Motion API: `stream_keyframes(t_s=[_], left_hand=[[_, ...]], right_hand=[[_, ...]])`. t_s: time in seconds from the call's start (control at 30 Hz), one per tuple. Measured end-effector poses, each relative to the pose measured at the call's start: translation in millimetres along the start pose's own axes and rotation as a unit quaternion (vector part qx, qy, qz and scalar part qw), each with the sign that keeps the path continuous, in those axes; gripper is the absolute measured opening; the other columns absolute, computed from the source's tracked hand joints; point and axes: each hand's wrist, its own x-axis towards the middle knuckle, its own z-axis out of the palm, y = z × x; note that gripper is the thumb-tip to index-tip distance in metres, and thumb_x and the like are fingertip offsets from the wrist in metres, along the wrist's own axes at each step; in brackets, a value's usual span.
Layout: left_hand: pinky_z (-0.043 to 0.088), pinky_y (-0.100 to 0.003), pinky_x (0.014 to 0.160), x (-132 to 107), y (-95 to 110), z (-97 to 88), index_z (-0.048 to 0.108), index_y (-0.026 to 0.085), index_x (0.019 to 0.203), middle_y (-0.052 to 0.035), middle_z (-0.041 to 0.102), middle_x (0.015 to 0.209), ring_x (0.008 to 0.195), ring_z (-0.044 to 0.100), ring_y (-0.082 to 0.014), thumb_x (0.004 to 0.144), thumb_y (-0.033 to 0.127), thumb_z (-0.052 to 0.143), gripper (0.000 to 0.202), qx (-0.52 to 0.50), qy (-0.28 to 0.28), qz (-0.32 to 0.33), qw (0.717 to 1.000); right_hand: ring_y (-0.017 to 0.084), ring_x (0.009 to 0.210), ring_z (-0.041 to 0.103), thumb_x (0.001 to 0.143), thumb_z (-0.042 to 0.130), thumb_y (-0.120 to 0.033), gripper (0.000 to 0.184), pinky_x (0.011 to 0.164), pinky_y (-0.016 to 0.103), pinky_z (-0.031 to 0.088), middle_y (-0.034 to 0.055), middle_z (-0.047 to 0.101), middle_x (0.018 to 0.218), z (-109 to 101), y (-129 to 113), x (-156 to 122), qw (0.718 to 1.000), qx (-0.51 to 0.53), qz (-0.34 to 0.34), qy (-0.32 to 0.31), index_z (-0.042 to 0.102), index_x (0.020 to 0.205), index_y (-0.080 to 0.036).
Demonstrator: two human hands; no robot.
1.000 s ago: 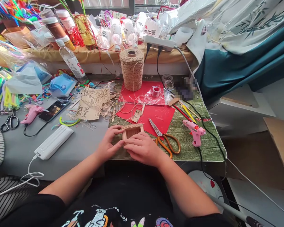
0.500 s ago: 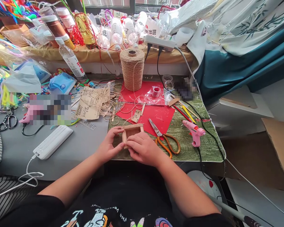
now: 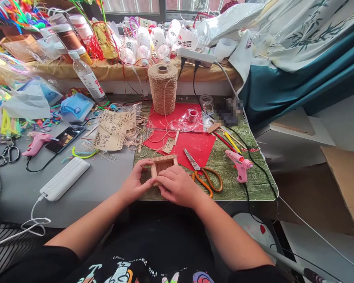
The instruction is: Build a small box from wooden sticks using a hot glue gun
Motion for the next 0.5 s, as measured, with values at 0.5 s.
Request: stream_keyframes(t_s=[0.5], left_hand=[[0.049,-0.047,0.108,0.4,-1.3,-1.5,0.047,0.03,0.142,-0.012,0.054,0.147,0.136,0.054,-0.0298,0.095,0.039,0.068,0.052,-0.016,-0.008,-0.019,1.0]], right_hand=[[0.031,0.109,0.068,0.087,0.071,-0.017,0.045,0.099,0.06,0.056,0.0087,0.072,0.118,-33.5,-4.2,-59.2,0.968,-0.081,0.083,0.224,0.063,0.129,-0.031]])
